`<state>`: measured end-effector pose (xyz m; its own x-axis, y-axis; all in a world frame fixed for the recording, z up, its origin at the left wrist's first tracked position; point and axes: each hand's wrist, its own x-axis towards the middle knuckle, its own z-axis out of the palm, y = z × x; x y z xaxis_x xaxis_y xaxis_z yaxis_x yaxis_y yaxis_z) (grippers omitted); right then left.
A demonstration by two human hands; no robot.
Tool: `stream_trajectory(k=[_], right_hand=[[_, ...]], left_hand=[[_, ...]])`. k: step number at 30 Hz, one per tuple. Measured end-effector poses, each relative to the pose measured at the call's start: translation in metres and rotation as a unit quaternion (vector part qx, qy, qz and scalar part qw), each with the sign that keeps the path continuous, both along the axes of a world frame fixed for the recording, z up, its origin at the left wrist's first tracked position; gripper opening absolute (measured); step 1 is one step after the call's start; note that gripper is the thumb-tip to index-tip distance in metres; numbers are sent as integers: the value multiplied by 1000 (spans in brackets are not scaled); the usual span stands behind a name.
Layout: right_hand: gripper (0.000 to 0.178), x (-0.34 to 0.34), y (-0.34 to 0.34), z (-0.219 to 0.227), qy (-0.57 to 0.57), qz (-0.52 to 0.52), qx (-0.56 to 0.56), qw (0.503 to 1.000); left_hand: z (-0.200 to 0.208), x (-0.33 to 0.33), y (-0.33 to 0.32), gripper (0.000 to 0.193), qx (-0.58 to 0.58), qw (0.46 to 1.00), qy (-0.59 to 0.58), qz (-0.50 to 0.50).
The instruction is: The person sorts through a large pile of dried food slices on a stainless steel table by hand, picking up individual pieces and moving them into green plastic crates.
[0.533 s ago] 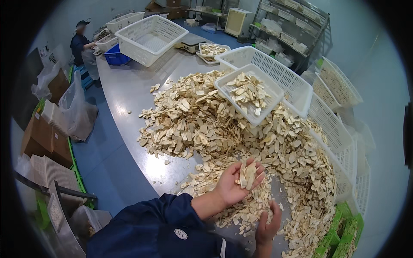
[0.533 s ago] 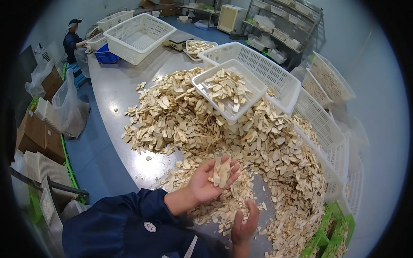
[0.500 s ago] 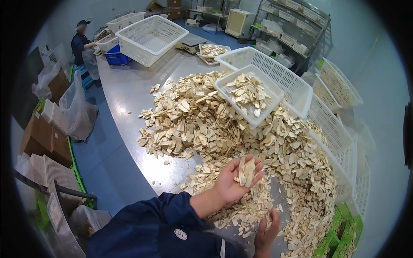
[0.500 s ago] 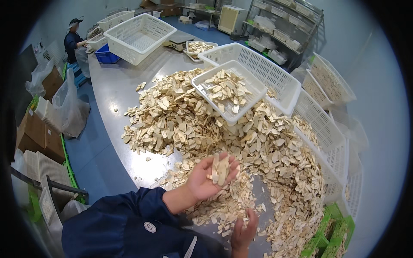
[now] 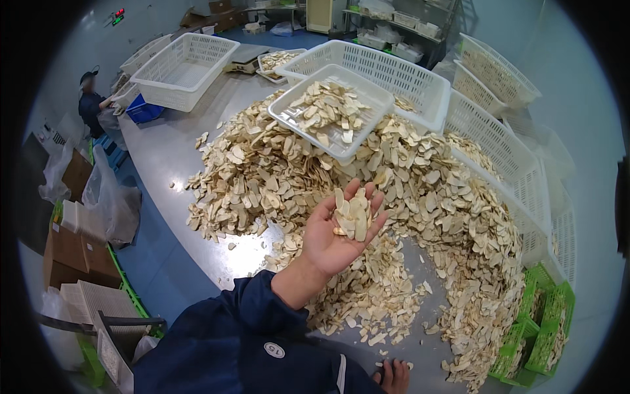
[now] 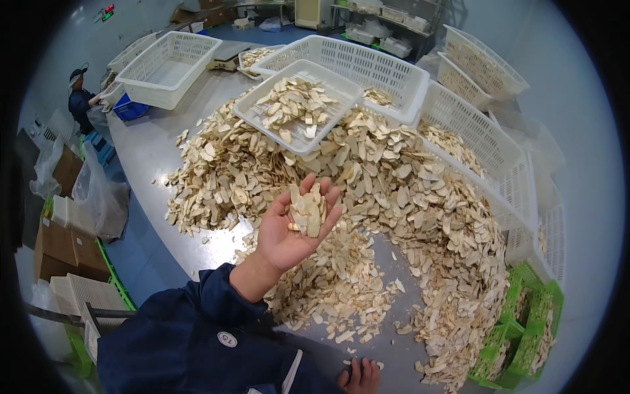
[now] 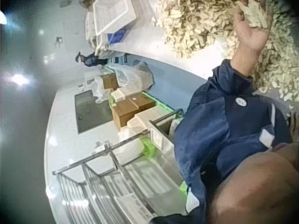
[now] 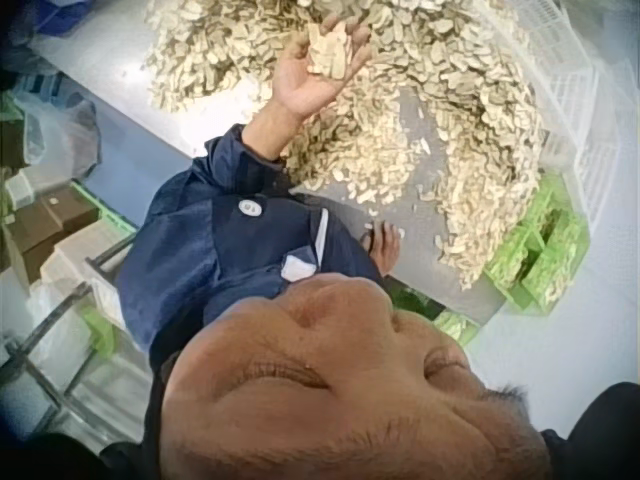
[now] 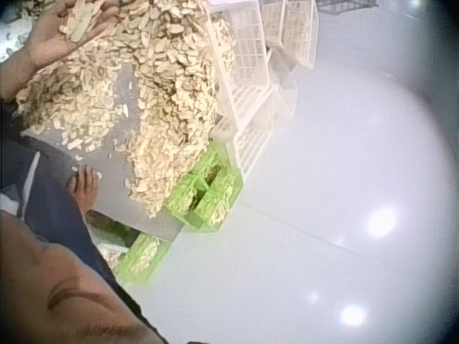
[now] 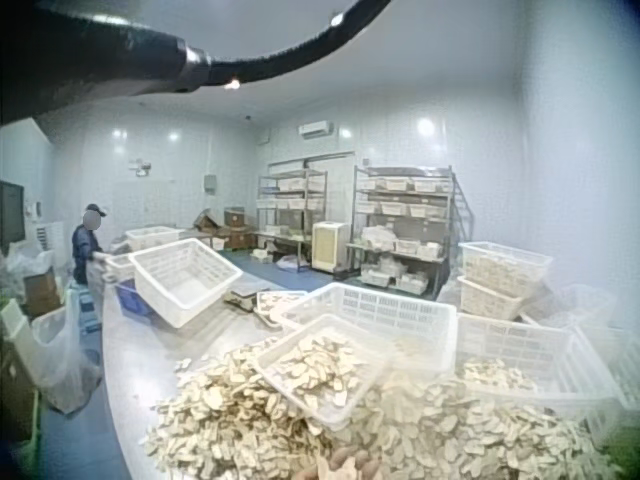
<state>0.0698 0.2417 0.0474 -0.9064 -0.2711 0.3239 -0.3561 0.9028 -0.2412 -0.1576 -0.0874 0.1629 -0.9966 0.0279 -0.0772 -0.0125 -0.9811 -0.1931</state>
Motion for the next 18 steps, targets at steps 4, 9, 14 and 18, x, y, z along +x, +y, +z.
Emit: stream_trajectory(k=[4, 9, 14, 18], right_hand=[[34, -5, 1, 0, 19, -12, -20, 1000], [34, -3, 2, 1, 5, -28, -22, 999], [33, -6, 6, -9, 14, -7, -3, 1000], [32, -5, 5, -4, 26, -5, -13, 1000]], left_hand=[[2, -2, 12, 38, 8, 1000, 3, -19], [-11, -4, 16, 31, 31, 998, -35, -52], [-4, -26, 8, 22, -32, 995, -8, -90], [67, -73, -34, 25, -206, 972, 117, 8]])
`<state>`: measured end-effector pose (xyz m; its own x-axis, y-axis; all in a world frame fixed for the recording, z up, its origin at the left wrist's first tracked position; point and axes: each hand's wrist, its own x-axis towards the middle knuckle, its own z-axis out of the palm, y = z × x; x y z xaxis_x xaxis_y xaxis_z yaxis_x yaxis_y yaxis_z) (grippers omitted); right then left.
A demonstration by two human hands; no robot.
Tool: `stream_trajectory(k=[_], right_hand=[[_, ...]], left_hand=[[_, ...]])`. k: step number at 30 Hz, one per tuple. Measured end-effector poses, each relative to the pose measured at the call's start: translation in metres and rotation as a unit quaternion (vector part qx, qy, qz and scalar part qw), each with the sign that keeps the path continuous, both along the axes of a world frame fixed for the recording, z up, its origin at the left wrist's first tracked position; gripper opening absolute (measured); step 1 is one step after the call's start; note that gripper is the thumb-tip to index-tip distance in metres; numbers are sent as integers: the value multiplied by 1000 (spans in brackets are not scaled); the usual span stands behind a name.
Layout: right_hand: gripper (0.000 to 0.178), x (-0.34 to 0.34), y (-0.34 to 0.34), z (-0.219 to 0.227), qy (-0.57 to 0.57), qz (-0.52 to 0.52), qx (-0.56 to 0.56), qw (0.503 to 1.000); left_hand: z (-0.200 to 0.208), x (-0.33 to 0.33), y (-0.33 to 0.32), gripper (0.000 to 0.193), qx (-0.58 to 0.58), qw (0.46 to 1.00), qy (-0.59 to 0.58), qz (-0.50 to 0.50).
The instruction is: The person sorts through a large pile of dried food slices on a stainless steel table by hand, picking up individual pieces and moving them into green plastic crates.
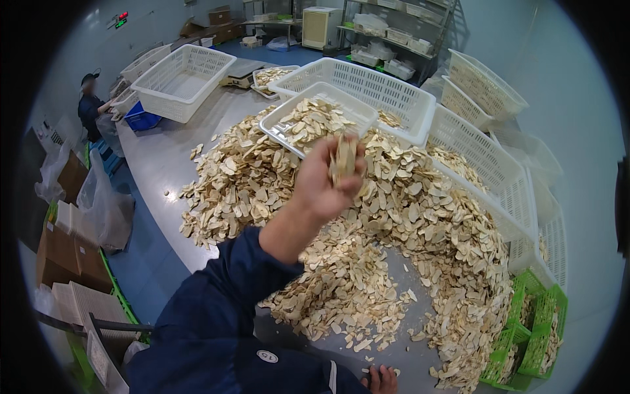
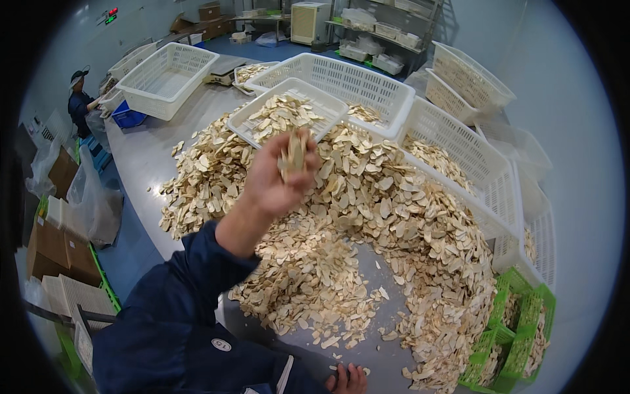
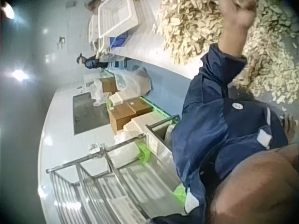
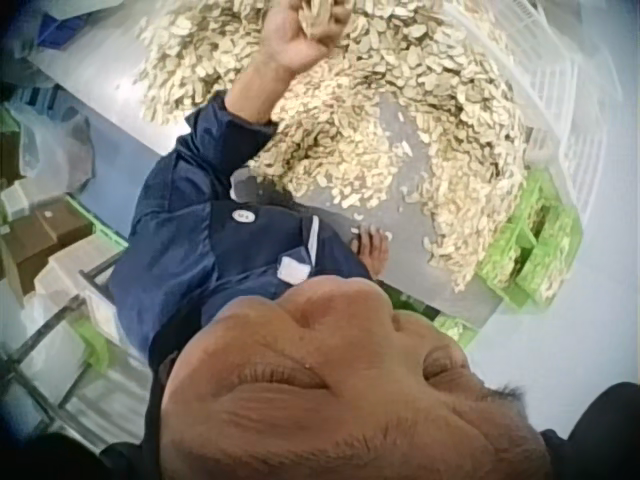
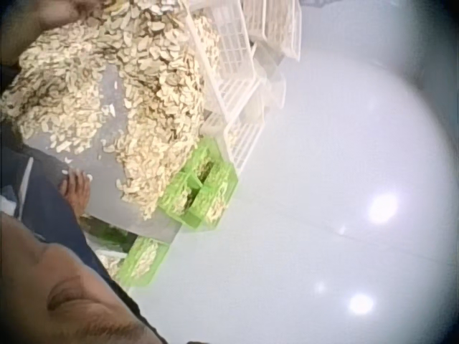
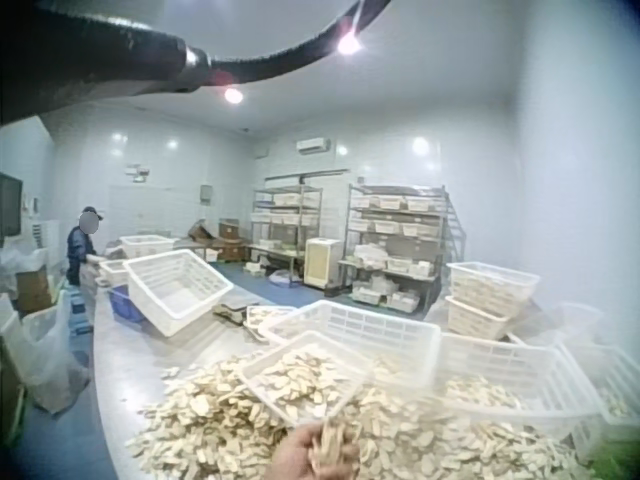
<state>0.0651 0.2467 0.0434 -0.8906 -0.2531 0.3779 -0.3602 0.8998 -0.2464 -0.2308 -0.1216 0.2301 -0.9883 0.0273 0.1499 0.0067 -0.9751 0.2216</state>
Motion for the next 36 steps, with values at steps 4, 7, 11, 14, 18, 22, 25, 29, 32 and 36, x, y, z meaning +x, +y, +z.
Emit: stream_trajectory(k=[4, 7, 11, 14, 18, 22, 25, 29, 32, 36], right_hand=[[30, 0, 10, -16, 26, 38, 4, 999], [28, -1, 4, -6, 30, 39, 5, 999], [32, -3, 22, -44, 80, 80, 94, 989], [37, -16, 17, -44, 27, 79, 86, 993], [43, -27, 4, -33, -44, 86, 81, 992], [42, -66, -32, 0, -70, 127, 23, 989], [35, -80, -39, -1, -61, 141, -70, 986], [40, -76, -33, -19, -34, 155, -34, 987], [42, -73, -31, -25, -26, 162, -11, 986], [45, -74, -19, -41, -15, 163, 11, 986]], left_hand=[[53, -48, -61, 36, -457, 843, -58, 277], [38, -51, -112, 50, -576, 747, -86, 321], [17, 35, -70, 53, -574, 724, 47, 380], [-48, 108, -31, 49, -558, 816, 137, 60], [-127, 200, 12, 35, -503, 815, 32, -287], [-174, 258, 23, 34, -428, 826, -80, -357], [-190, 268, 22, 35, -448, 819, -75, -351], [-201, 273, 19, 38, -470, 806, -83, -351], [-199, 272, 22, 37, -458, 816, -102, -338], [-202, 265, 26, 36, -454, 813, -111, -348]])
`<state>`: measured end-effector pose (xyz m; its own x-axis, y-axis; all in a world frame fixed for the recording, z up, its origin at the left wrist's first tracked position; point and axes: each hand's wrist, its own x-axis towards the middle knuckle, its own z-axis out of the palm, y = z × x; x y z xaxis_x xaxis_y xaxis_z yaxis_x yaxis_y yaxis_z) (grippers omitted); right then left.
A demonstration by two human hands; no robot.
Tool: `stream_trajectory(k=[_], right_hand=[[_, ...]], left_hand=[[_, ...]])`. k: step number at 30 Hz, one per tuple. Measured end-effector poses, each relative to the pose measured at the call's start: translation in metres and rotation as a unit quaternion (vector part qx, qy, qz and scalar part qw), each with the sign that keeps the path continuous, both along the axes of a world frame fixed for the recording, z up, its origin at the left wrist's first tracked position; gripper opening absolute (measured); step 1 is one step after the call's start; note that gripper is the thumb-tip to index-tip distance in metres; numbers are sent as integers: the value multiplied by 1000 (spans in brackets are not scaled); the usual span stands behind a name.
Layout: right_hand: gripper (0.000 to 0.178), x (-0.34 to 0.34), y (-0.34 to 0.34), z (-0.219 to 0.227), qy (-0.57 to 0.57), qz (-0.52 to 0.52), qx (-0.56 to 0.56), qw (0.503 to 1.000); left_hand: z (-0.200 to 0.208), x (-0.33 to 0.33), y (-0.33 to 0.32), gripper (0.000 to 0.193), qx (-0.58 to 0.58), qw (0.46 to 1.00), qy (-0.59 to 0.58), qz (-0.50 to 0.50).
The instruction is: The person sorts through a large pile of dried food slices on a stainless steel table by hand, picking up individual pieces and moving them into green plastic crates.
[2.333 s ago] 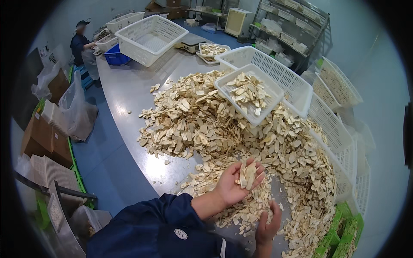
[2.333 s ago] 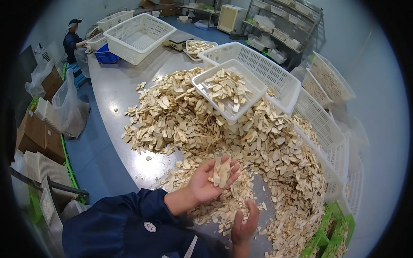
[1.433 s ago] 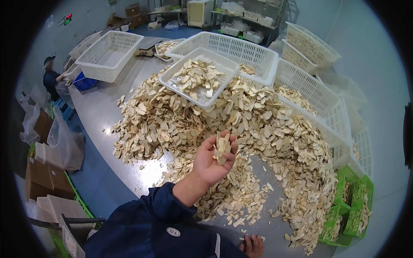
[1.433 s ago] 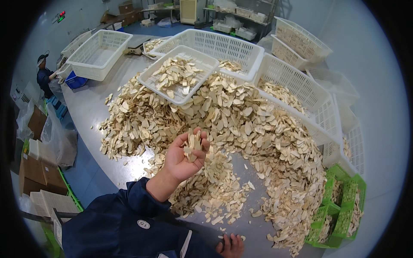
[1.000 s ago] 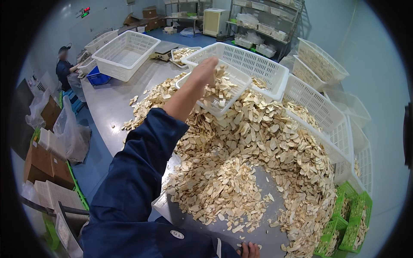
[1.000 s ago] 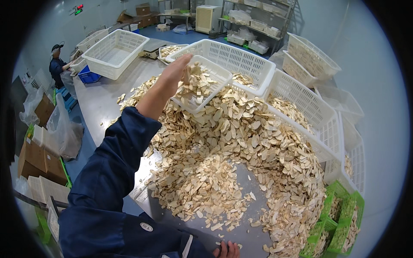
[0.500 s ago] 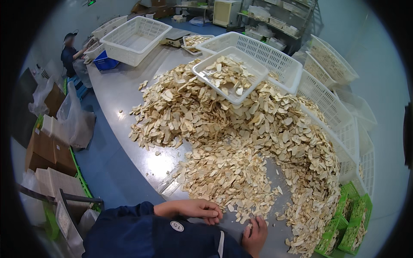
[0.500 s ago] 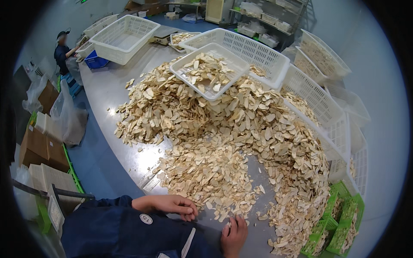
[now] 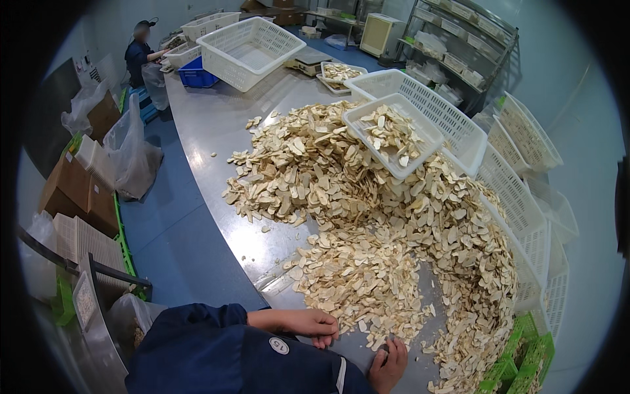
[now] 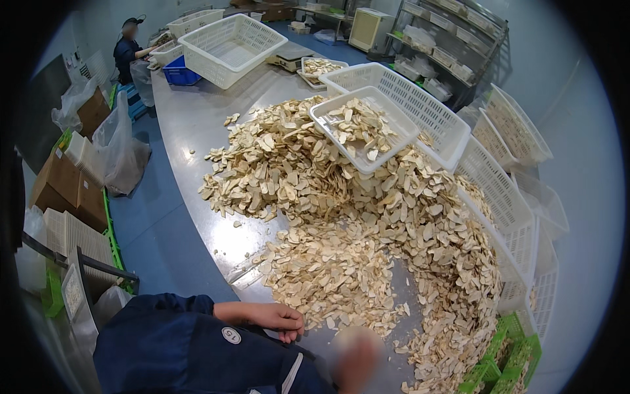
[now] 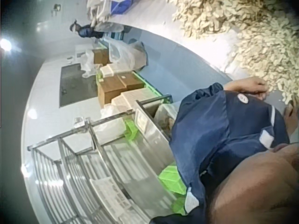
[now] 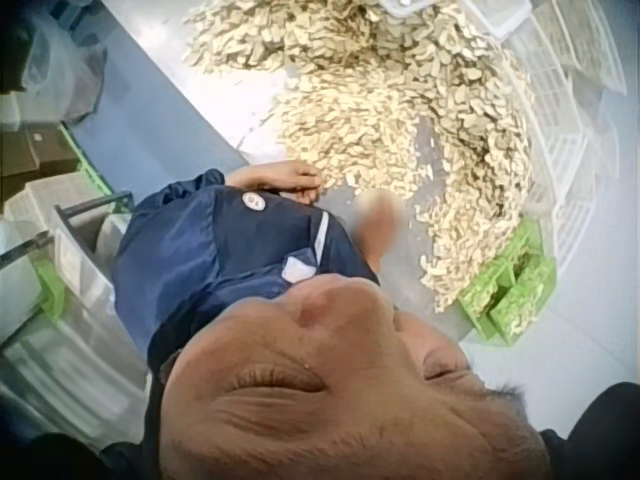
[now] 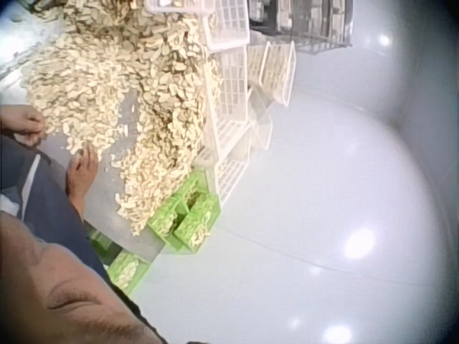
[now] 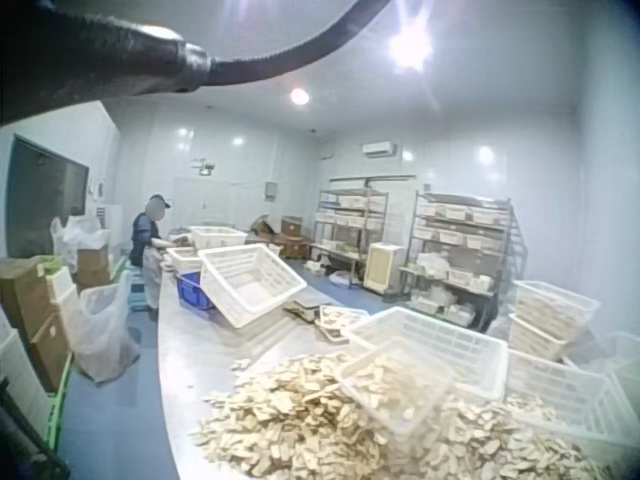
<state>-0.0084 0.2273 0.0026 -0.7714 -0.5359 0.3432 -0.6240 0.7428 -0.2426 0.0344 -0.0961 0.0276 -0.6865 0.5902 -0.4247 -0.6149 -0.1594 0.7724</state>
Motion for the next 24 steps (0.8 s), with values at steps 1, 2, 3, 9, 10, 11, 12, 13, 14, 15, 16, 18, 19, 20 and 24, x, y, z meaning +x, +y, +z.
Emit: stream_trajectory(k=[1, 2, 3, 9, 10, 11, 12, 13, 14, 15, 16, 18, 19, 20, 24], right_hand=[[46, -1, 4, -6, 3, 1, 5, 1000], [47, -1, 9, -13, 5, 2, 9, 1000], [48, -2, 15, -20, 8, 3, 14, 1000], [49, -2, 13, -23, 1, 1, 10, 1000], [48, -3, 7, -13, -2, 0, 7, 1000], [48, -3, 2, -3, -2, -1, 8, 1000], [48, -3, -3, 5, -4, -2, 6, 1000], [48, -4, -5, 13, 0, -5, 5, 1000], [48, -3, -9, 20, -10, -8, -11, 1000], [48, -4, -11, 23, -19, -14, -25, 999], [48, -4, -11, 21, -17, -11, -29, 999], [48, -5, -6, 13, -25, -16, 29, 999], [48, -5, -5, 12, -21, -19, 29, 999], [48, -5, -5, 12, -39, -33, 37, 998], [40, -10, -14, 35, -45, -23, -50, 997]], left_hand=[[0, 0, 0, 36, 1, 1000, -1, -3], [1, 0, 0, 36, 2, 1000, 11, -6], [3, -1, -1, 36, 3, 1000, 23, -9], [111, -69, -53, 33, -96, 958, 242, -124], [135, -88, -63, 32, -161, 937, 305, -64], [145, -112, -75, 28, -268, 843, 466, 16], [162, -136, -83, 22, -425, 711, 552, 93], [193, -158, -84, 16, -520, 646, 545, 125], [198, -182, -94, 14, -608, 505, 584, 181], [209, -210, -93, 13, -639, 466, 563, 239], [215, -233, -99, 16, -670, 412, 562, 258], [208, -284, -109, 20, -712, 390, 533, 239], [202, -301, -111, 23, -750, 372, 502, 217], [200, -312, -108, 23, -745, 371, 509, 219], [192, -330, -102, 27, -779, 372, 471, 184]])
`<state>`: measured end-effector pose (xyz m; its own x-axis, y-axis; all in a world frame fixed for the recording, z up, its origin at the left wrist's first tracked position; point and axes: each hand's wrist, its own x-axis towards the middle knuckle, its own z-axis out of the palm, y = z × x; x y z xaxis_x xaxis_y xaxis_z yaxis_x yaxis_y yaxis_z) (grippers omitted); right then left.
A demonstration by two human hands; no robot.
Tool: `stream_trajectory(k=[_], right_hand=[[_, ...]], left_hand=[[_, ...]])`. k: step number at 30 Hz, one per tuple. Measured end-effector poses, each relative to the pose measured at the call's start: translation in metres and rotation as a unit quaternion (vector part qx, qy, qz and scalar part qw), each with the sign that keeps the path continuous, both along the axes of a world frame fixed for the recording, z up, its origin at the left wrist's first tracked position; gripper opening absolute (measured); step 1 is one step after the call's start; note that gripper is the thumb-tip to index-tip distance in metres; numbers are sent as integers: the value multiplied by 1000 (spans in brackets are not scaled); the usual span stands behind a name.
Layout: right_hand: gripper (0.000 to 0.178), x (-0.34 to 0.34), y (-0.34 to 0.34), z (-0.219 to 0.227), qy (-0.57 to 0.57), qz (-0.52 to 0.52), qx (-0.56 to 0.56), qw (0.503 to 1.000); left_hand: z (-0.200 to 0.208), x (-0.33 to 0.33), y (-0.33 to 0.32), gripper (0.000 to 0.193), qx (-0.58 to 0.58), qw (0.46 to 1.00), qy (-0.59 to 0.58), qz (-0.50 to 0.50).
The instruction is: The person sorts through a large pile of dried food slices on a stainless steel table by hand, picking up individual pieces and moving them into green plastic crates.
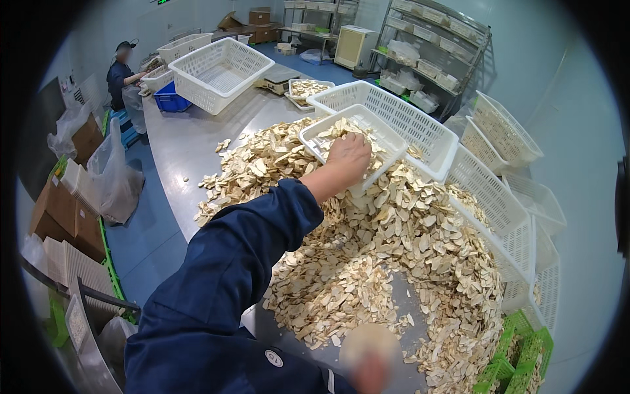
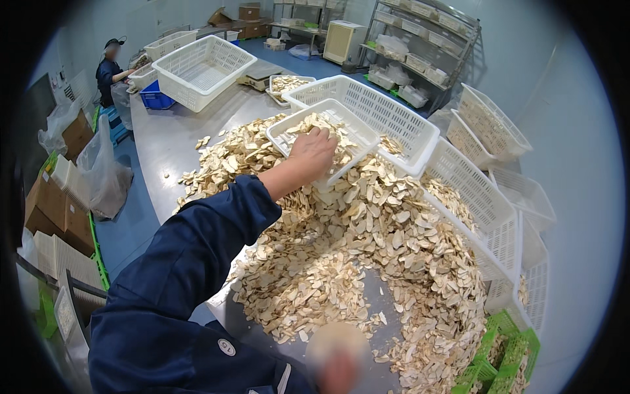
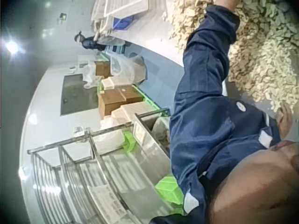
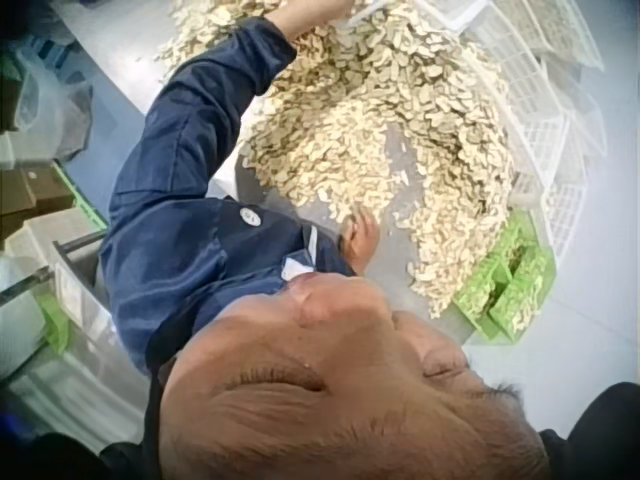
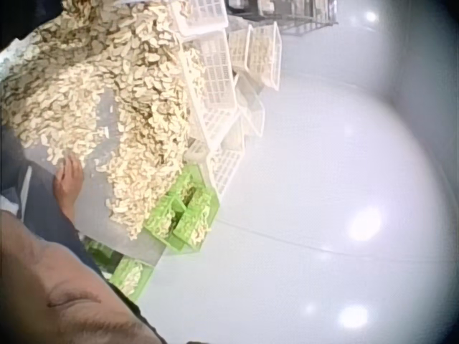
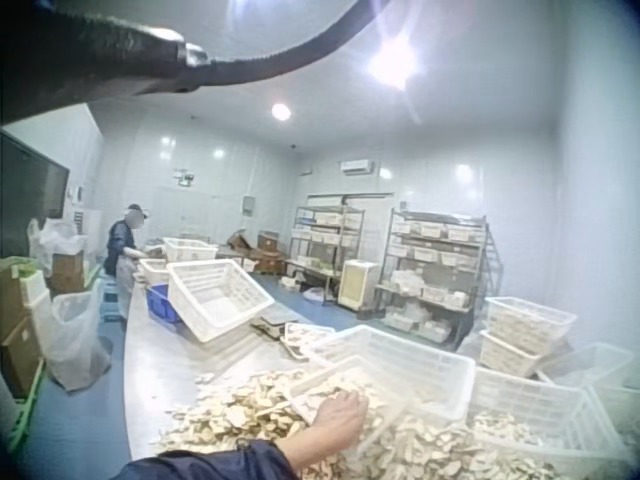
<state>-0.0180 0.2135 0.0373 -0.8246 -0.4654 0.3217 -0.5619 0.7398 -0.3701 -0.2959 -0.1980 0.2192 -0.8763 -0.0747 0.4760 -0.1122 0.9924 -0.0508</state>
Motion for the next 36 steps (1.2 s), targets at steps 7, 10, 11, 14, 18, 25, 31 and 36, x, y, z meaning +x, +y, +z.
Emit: stream_trajectory(k=[7, 10, 11, 14, 18, 25, 31, 36], right_hand=[[31, -7, 4, 4, 26, 54, -66, 996], [30, -6, 1, 4, 39, 64, -76, 994], [30, -6, 1, 2, 36, 78, -76, 993], [29, -6, -2, -5, 84, 64, -76, 992], [29, 0, -13, 4, 72, 41, -110, 990], [36, -9, -51, 35, -75, 100, -109, 986], [37, 2, -56, 1, -232, 54, -229, 944], [30, 10, -69, 45, -157, 12, -167, 973]], left_hand=[[9, 4, -9, 16, 26, 999, 28, -30], [22, 28, -9, 11, 87, 989, 106, -57], [25, 39, -8, 12, 107, 980, 149, -82], [28, 105, 19, 13, 322, 931, 37, -168], [-53, 214, 67, 15, 577, 757, -184, -245], [-124, 303, 140, 25, 707, 605, -227, -287], [-126, 315, 131, 25, 658, 650, -231, -302], [-146, 321, 114, 28, 625, 673, -222, -327]])
